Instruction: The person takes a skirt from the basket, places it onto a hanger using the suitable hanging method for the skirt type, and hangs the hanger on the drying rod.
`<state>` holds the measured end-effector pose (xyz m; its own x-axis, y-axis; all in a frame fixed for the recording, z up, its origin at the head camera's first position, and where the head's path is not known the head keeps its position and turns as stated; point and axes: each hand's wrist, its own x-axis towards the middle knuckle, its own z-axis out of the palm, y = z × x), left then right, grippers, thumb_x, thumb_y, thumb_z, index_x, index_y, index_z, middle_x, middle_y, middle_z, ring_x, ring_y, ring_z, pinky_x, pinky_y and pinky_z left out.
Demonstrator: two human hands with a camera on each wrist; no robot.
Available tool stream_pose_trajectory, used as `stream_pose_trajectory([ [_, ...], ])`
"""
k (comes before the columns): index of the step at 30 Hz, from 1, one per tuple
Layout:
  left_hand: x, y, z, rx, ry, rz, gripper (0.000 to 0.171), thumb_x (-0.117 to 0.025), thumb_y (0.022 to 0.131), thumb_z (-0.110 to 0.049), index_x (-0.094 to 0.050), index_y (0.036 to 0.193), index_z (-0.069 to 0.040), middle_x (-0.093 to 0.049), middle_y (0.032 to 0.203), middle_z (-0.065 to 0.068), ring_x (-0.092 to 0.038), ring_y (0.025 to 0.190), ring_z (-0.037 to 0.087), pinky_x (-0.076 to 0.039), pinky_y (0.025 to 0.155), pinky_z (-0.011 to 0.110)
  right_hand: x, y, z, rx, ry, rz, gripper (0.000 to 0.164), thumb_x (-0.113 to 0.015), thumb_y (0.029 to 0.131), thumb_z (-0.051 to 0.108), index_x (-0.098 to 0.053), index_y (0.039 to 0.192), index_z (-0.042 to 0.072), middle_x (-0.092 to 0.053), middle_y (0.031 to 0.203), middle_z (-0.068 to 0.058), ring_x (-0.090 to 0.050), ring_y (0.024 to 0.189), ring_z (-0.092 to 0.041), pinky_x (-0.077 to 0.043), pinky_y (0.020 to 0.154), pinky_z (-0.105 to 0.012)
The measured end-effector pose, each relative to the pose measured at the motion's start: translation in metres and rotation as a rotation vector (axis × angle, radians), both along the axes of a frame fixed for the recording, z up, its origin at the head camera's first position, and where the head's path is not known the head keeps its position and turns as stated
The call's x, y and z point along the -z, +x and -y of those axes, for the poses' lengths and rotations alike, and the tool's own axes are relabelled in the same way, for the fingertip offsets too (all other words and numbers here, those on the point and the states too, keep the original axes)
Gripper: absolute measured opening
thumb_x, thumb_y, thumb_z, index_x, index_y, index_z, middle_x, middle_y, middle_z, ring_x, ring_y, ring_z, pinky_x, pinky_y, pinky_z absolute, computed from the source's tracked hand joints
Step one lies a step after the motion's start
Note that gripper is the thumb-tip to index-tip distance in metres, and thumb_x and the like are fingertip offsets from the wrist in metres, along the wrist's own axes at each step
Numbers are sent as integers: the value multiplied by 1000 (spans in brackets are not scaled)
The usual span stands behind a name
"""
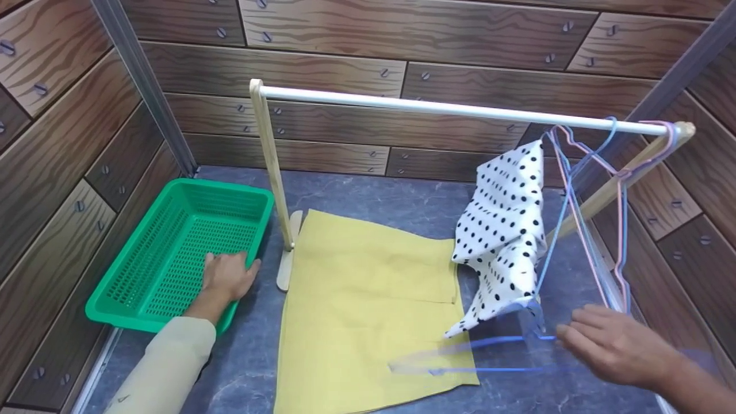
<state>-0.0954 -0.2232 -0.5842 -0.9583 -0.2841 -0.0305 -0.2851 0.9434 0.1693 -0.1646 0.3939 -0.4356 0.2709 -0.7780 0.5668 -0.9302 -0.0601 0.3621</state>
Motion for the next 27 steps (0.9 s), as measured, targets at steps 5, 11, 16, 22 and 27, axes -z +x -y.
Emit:
stream_pose_trajectory([
  [5, 0, 0, 1, 3, 2, -5, 54, -45, 102, -43, -60, 129, 2, -69, 109, 24, -63, 101, 42, -34, 84, 53, 6, 12, 30, -36, -112, 21, 31, -49, 99, 10, -64, 76, -3, -59, 62, -8, -45, 50, -18, -40, 47, -31],
  [11, -1, -1, 0, -13, 14, 2, 54, -46, 102, -43, -60, 130, 0, -69, 106, 23, -63, 100, 42, -33, 84, 52, 30, 24, 60, 131, -231, 158, 34, -50, 99, 17, -61, 70, 4, -54, 61, 2, -44, 49, -9, -40, 42, -21],
  [16, 0, -4, 0, -7, 6, -3, 54, -44, 102, -45, -62, 126, 0, -69, 103, 22, -63, 98, 41, -34, 83, 52, 49, 33, 83, 310, -303, 197, 32, -48, 96, 18, -57, 67, 8, -52, 66, 2, -44, 54, -11, -40, 48, -22],
  [22, -1, -2, 1, -3, 1, -6, 53, -45, 102, -45, -62, 127, -1, -69, 103, 22, -64, 99, 41, -34, 83, 52, 56, 29, 116, 480, -399, 142, 27, -50, 93, 16, -54, 68, 6, -50, 67, -4, -44, 56, -22, -36, 52, -35],
  [27, 2, -1, 0, -17, -6, 6, 56, -44, 102, -47, -61, 128, -1, -70, 106, 22, -64, 101, 40, -34, 85, 52, 59, 16, 135, 626, -428, 186, 21, -55, 88, 16, -55, 69, 8, -52, 64, -5, -47, 54, -23, -39, 49, -37],
])
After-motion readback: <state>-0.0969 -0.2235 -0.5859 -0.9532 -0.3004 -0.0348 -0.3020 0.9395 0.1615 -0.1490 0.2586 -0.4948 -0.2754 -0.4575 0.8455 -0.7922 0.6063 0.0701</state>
